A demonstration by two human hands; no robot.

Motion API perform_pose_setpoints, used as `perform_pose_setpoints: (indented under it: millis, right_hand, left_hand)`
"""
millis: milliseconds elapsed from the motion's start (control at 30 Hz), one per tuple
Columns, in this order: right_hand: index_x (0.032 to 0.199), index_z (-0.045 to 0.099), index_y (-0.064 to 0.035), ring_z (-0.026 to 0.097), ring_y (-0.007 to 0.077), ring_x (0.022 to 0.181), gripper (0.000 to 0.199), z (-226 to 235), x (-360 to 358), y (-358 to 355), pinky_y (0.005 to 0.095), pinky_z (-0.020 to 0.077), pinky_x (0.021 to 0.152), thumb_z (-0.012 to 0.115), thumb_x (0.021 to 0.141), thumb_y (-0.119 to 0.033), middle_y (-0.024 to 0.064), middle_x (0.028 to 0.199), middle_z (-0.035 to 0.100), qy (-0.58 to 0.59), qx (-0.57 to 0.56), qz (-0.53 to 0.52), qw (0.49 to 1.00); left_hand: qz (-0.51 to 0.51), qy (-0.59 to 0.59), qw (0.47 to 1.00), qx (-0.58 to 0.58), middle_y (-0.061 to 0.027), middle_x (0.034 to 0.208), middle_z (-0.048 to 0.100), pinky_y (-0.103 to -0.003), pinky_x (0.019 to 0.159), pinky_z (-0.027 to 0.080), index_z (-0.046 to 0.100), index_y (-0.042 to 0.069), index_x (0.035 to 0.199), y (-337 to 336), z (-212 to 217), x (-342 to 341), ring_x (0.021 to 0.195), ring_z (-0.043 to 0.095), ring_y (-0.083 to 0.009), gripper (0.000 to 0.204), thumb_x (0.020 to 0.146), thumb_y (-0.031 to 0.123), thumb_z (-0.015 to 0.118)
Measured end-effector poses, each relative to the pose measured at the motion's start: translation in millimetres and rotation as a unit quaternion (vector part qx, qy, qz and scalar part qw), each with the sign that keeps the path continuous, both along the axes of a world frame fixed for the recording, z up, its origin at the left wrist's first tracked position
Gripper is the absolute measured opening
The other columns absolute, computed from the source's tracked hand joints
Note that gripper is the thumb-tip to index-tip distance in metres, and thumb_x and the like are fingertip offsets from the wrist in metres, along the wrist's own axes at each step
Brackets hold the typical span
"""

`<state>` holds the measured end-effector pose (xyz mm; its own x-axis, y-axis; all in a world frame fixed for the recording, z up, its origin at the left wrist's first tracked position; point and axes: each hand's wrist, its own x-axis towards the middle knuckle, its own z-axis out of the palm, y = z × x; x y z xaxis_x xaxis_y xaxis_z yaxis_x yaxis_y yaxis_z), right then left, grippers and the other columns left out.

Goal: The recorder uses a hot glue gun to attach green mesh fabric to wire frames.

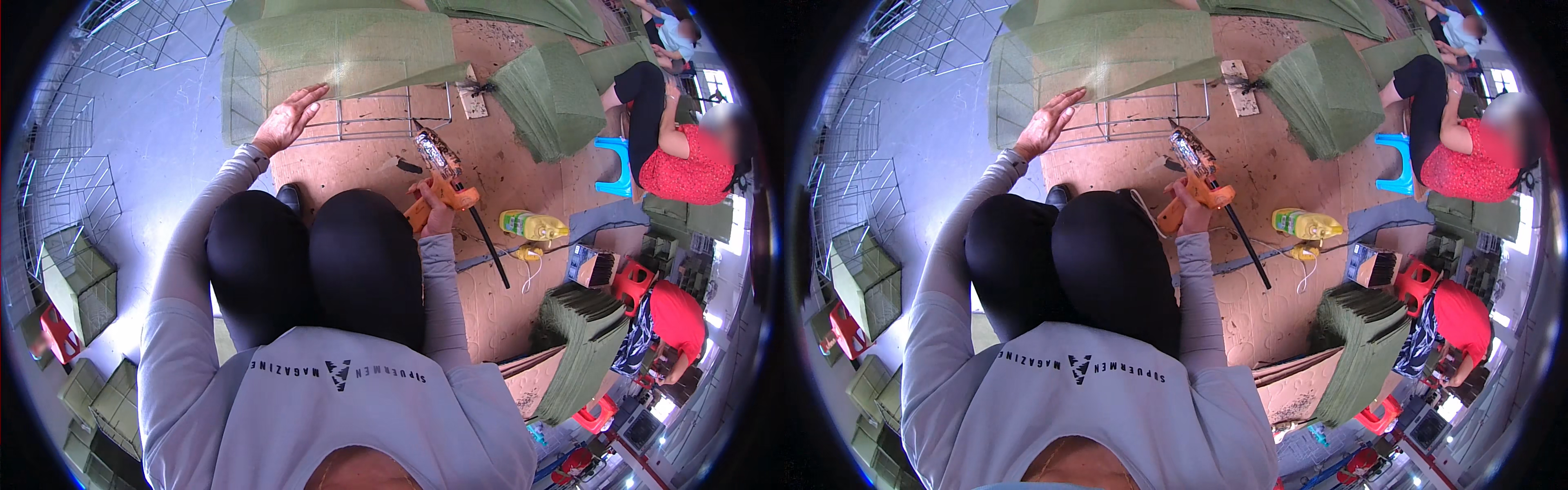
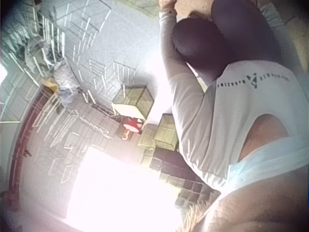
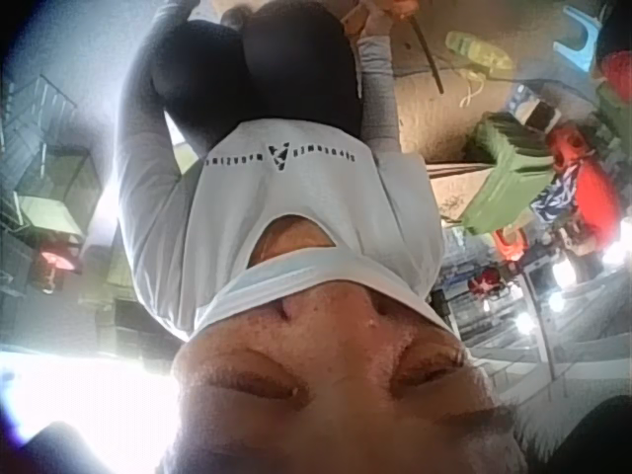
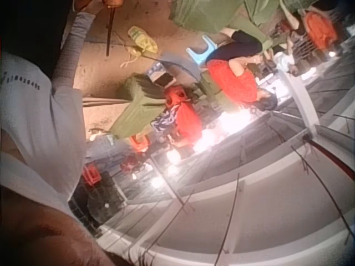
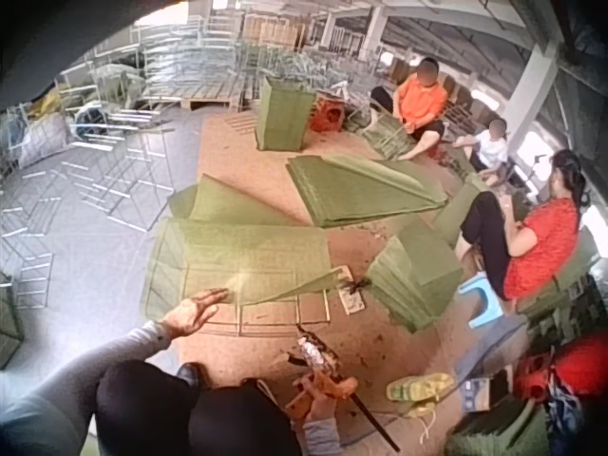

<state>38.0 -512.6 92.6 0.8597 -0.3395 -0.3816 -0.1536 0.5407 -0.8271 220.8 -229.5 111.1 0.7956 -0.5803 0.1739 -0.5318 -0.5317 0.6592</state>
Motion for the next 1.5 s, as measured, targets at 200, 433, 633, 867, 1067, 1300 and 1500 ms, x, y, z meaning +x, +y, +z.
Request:
perform_pose_setpoints:
  millis: [200, 433, 633, 867, 1067, 1300, 1500]
  right_hand:
    - [0.089, 0.052, -0.0043, 0.058, 0.0188, 0.073, 0.013, -5, 1, 0, 0.0306, 0.0482, 0.074, 0.058, 0.078, -0.001, 0.0068, 0.077, 0.056, -0.014, -0.006, 0.016, 1.000]
    - [0.087, 0.052, -0.0032, 0.058, 0.0183, 0.072, 0.012, -2, 1, 5, 0.0293, 0.0481, 0.072, 0.058, 0.077, 0.000, 0.0068, 0.076, 0.056, -0.013, -0.009, 0.010, 1.000]
    - [0.087, 0.052, -0.0032, 0.058, 0.0183, 0.070, 0.013, -3, 1, 10, 0.0292, 0.0477, 0.070, 0.058, 0.077, 0.001, 0.0066, 0.076, 0.055, -0.007, -0.009, 0.037, 0.999]
    - [0.087, 0.052, -0.0031, 0.057, 0.0181, 0.071, 0.012, 0, 3, 12, 0.0291, 0.0474, 0.070, 0.058, 0.077, 0.001, 0.0060, 0.076, 0.055, 0.004, 0.001, 0.023, 1.000]
    - [0.087, 0.052, -0.0031, 0.057, 0.0181, 0.070, 0.012, 4, 2, 15, 0.0287, 0.0472, 0.070, 0.057, 0.077, 0.000, 0.0063, 0.075, 0.055, -0.005, -0.014, 0.016, 1.000]
    - [0.087, 0.052, -0.0033, 0.057, 0.0178, 0.069, 0.013, -1, 0, 11, 0.0290, 0.0474, 0.069, 0.058, 0.077, 0.000, 0.0060, 0.075, 0.055, -0.007, -0.031, 0.035, 0.999]
    - [0.087, 0.052, -0.0031, 0.057, 0.0171, 0.069, 0.014, 6, 5, 18, 0.0284, 0.0471, 0.068, 0.060, 0.076, -0.002, 0.0052, 0.075, 0.056, -0.015, -0.034, 0.045, 0.998]
  left_hand:
    - [-0.004, -0.004, 1.000, -0.003, -0.0142, 0.128, 0.041, -0.036, 0.099, 0.032, 0.039, 0.006, 0.127, -1, 0, 1, 0.118, 0.039, -0.0302, 0.043, 0.093, 0.031, 0.031]
    - [-0.003, 0.000, 1.000, -0.006, -0.0146, 0.128, 0.042, -0.035, 0.099, 0.032, 0.040, 0.006, 0.127, -2, 0, 0, 0.118, 0.039, -0.0302, 0.042, 0.093, 0.031, 0.031]
    - [-0.003, -0.004, 1.000, -0.006, -0.0147, 0.127, 0.042, -0.035, 0.098, 0.033, 0.040, 0.006, 0.127, -2, 1, 1, 0.117, 0.040, -0.0307, 0.043, 0.093, 0.031, 0.031]
    - [-0.004, -0.005, 1.000, -0.008, -0.0156, 0.127, 0.043, -0.035, 0.098, 0.033, 0.039, 0.005, 0.127, 0, 2, -1, 0.116, 0.041, -0.0310, 0.043, 0.093, 0.031, 0.031]
    - [-0.005, -0.001, 1.000, -0.010, -0.0157, 0.127, 0.042, -0.035, 0.098, 0.032, 0.039, 0.005, 0.127, 0, 2, -1, 0.117, 0.040, -0.0309, 0.044, 0.093, 0.031, 0.031]
    - [-0.005, 0.001, 1.000, -0.008, -0.0152, 0.128, 0.042, -0.035, 0.099, 0.032, 0.039, 0.006, 0.127, 2, 0, 1, 0.117, 0.040, -0.0309, 0.044, 0.093, 0.032, 0.031]
    - [-0.004, -0.001, 1.000, -0.007, -0.0149, 0.128, 0.042, -0.035, 0.098, 0.032, 0.039, 0.006, 0.127, 1, 0, 0, 0.118, 0.040, -0.0309, 0.044, 0.093, 0.032, 0.031]
